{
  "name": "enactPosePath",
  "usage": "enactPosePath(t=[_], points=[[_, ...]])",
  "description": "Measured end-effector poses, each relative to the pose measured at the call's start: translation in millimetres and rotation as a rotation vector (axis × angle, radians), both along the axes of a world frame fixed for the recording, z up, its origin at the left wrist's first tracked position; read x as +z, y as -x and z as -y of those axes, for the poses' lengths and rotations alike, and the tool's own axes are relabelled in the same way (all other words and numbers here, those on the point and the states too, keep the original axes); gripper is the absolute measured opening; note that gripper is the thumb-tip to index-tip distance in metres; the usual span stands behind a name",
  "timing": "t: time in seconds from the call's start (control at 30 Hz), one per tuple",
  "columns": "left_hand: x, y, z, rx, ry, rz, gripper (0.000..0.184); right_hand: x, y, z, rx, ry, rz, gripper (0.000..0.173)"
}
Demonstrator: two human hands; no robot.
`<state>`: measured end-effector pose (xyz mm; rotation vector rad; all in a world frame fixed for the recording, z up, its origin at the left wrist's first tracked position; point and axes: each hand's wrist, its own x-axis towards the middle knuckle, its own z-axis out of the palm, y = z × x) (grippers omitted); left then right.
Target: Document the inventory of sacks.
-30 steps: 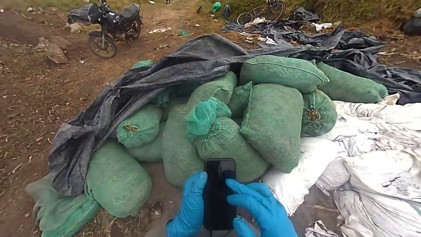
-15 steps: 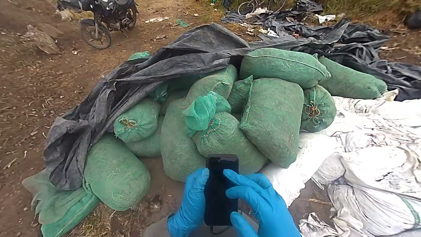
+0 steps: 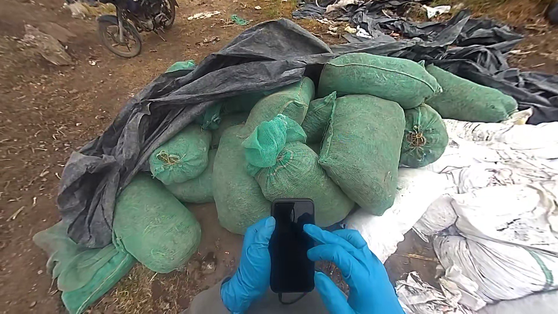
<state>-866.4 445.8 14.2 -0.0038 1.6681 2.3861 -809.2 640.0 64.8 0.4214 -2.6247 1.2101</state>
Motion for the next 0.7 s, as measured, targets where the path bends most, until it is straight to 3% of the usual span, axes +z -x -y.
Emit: enactPosePath(t=[0.7], points=[[1.6, -4.0, 10.3, 0.001, 0.024, 0.010, 0.048, -7.1, -8.8, 7.4, 0.001, 0.043, 0.014, 0.032]])
